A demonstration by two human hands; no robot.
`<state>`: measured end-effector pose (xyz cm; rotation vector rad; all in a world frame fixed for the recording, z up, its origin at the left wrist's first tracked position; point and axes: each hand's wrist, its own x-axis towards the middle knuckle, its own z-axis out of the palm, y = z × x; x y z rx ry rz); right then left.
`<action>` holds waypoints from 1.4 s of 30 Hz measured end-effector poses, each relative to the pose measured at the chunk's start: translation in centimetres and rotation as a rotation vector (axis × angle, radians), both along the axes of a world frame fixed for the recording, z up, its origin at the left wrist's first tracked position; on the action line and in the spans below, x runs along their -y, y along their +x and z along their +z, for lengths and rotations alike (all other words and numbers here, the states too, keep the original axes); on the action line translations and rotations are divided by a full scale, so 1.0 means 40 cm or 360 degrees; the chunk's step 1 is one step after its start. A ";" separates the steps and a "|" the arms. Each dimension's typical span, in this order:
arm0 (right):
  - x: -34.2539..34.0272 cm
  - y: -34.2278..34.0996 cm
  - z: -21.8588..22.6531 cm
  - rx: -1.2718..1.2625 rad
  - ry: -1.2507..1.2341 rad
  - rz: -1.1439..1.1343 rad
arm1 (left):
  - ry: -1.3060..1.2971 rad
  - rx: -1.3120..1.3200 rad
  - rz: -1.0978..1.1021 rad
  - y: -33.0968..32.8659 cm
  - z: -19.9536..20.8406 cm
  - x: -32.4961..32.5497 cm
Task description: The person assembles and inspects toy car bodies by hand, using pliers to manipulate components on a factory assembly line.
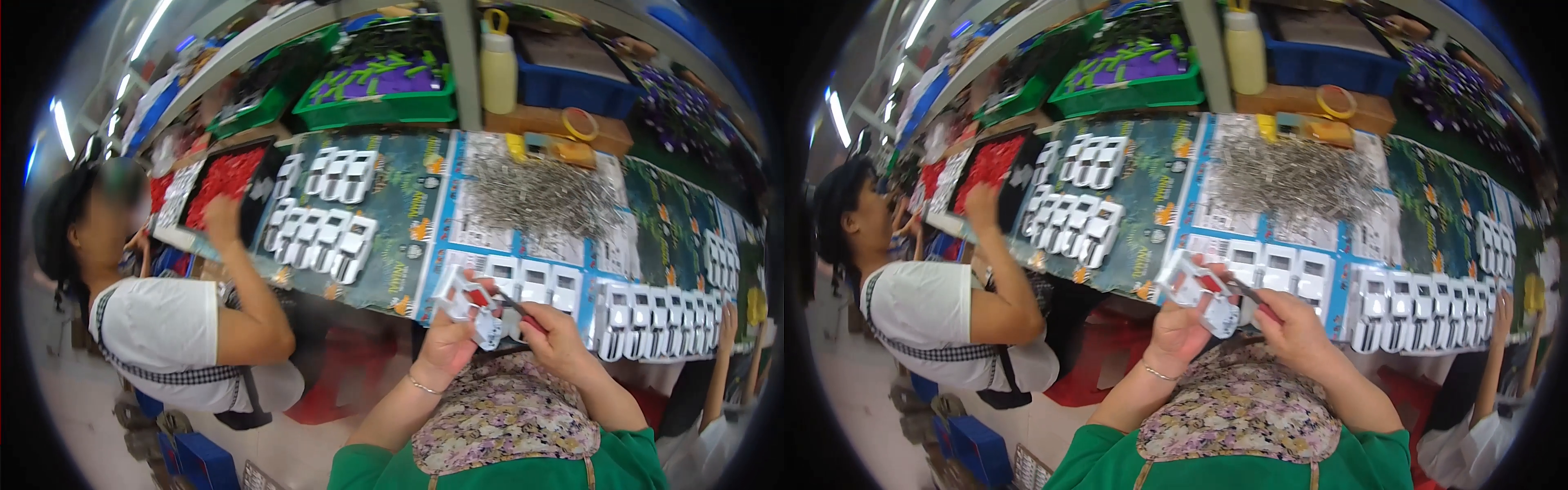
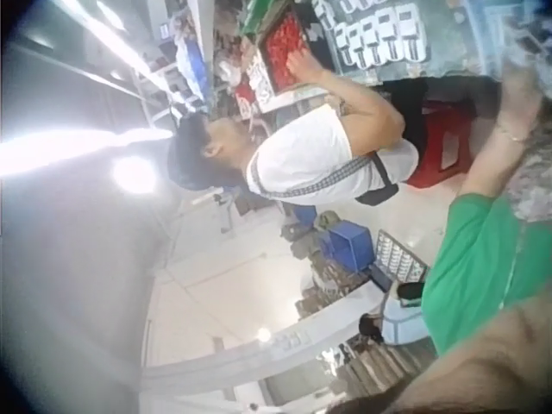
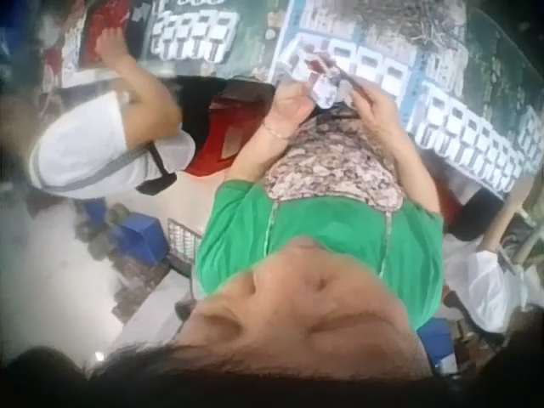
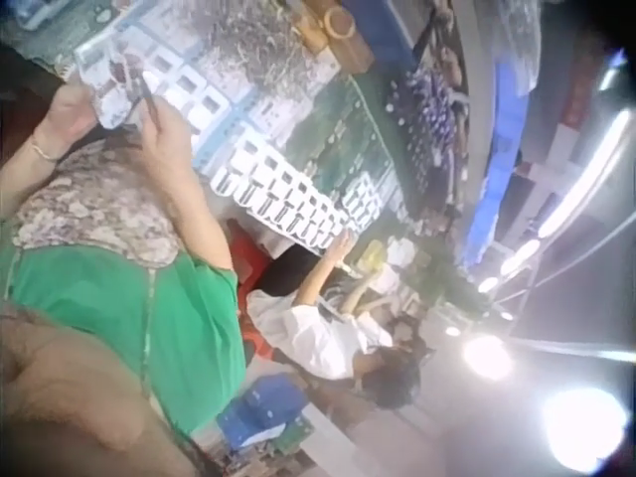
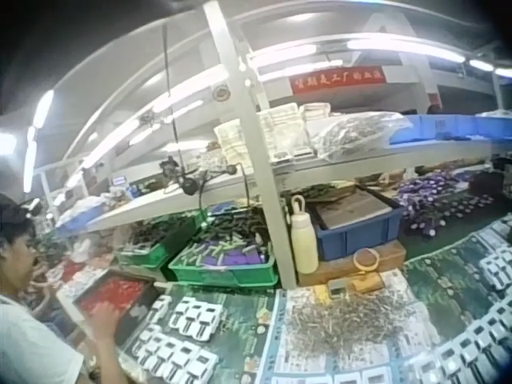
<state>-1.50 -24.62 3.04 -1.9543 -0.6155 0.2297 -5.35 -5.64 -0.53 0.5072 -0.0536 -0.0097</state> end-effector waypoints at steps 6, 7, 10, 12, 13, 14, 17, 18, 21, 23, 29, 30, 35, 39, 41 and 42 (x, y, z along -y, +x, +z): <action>0.013 -0.012 0.027 -0.0155 -0.0076 -0.0111 | 0.0119 -0.0029 -0.0035 -0.014 0.015 -0.005; 0.015 -0.016 0.028 -0.0145 -0.0074 -0.0087 | 0.0099 -0.0015 -0.0032 -0.017 0.019 -0.002; 0.023 -0.033 0.016 -0.0204 -0.0053 -0.0126 | 0.0135 0.0033 -0.0019 -0.028 0.015 0.005; 0.028 -0.041 0.014 -0.0189 -0.0029 -0.0103 | 0.0179 0.0033 -0.0044 -0.039 0.014 0.008; 0.029 -0.045 0.016 -0.0181 -0.0009 -0.0100 | 0.0178 0.0040 -0.0041 -0.044 0.010 0.009; 0.028 -0.052 0.018 -0.0174 -0.0011 -0.0102 | 0.0191 0.0047 -0.0056 -0.048 0.004 0.012; 0.042 -0.080 0.026 -0.0289 -0.0023 -0.0254 | 0.0226 0.0059 -0.0151 -0.057 0.001 0.018; 0.043 -0.080 0.032 -0.0318 -0.0072 -0.0200 | 0.0224 0.0058 -0.0112 -0.063 -0.002 0.017; 0.051 -0.091 0.023 -0.0227 -0.0140 -0.0182 | 0.0216 0.0121 0.0036 -0.075 0.004 0.022; 0.048 -0.096 0.045 -0.0165 -0.0168 -0.0150 | 0.0145 0.0093 0.0067 -0.087 0.005 0.012; 0.046 -0.136 0.058 -0.0125 -0.0268 -0.0048 | 0.0272 0.0073 0.0211 -0.098 -0.007 -0.017; 0.039 -0.142 0.064 -0.0093 -0.0238 0.0003 | 0.0267 0.0067 0.0221 -0.101 -0.004 -0.016; 0.020 -0.136 0.032 0.0121 -0.0262 0.0112 | 0.0181 0.0278 0.0336 -0.126 -0.001 -0.020; -0.023 -0.124 0.044 0.0208 -0.0318 0.0315 | 0.0286 0.0282 0.0592 -0.155 -0.021 -0.039; -0.037 -0.124 0.024 0.0203 -0.0250 0.0366 | 0.0302 0.0215 0.0709 -0.151 -0.008 -0.037; -0.040 -0.121 0.007 0.0195 -0.0204 0.0323 | 0.0103 0.0139 0.0717 -0.142 -0.032 -0.034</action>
